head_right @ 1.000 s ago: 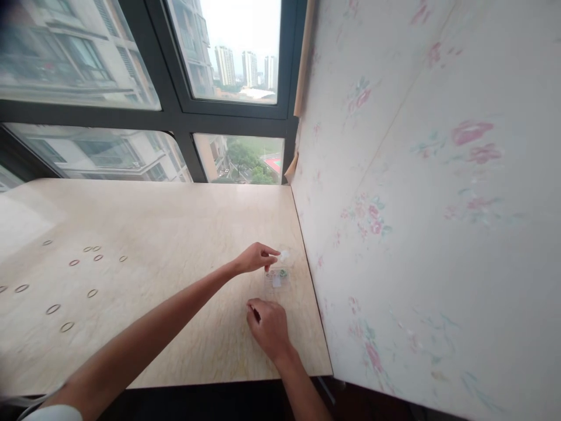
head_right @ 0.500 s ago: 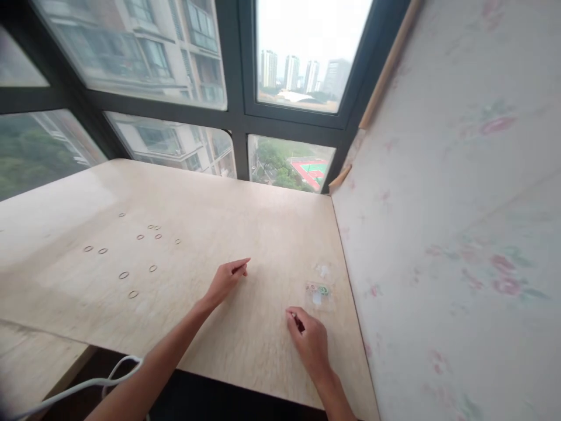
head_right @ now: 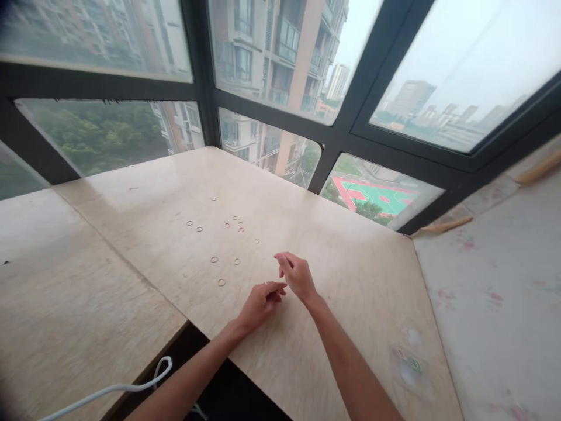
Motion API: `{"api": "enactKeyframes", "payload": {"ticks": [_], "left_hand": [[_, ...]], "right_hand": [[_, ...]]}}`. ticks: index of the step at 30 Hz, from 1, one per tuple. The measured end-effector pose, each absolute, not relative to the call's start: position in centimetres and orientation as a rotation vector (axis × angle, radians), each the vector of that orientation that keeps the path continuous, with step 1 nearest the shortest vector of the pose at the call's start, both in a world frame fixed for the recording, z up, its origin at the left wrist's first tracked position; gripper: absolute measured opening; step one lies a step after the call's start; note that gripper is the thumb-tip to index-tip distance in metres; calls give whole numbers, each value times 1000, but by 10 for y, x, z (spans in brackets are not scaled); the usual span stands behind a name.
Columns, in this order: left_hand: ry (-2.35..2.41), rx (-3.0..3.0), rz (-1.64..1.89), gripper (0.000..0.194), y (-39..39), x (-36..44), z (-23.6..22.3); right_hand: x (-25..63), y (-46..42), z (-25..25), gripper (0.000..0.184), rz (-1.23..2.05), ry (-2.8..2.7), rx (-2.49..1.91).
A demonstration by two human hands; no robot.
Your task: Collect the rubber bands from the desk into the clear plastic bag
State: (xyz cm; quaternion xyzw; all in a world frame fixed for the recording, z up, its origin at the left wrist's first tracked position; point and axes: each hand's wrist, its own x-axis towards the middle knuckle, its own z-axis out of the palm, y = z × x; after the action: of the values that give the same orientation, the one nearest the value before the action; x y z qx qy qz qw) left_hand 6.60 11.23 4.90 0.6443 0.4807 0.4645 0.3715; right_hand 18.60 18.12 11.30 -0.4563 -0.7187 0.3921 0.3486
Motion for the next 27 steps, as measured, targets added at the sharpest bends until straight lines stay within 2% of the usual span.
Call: {"api": "enactKeyframes", "payload": {"ticks": [4,6,11,15,18,23,27], "left_hand": [[1204,1550,1267,52,113,68,44],[1198,1537,1297,54,114,68,44],[1135,1562,1353,66,114,64,47],[1101,1534,1401,67,113,62,49],[1076,1503,1409,62,114,63,52],[1097,1463,1383,55,115,64,54],[1099,1490,1372,60,114,64,52]], "right_hand": [[109,246,112,45,1061,-2102,-1073],[73,275,108,46,964,-2308,-1050],[-9,332,93,31,679,-2565,-1035],[-63,365,81,47,482,-2690,-1018],[-91,385,77,50,326,-2774,-972],[-106,401,77,33,94,-2943,-732],[-97,399,78,22,-49,-3025,-539]]}}
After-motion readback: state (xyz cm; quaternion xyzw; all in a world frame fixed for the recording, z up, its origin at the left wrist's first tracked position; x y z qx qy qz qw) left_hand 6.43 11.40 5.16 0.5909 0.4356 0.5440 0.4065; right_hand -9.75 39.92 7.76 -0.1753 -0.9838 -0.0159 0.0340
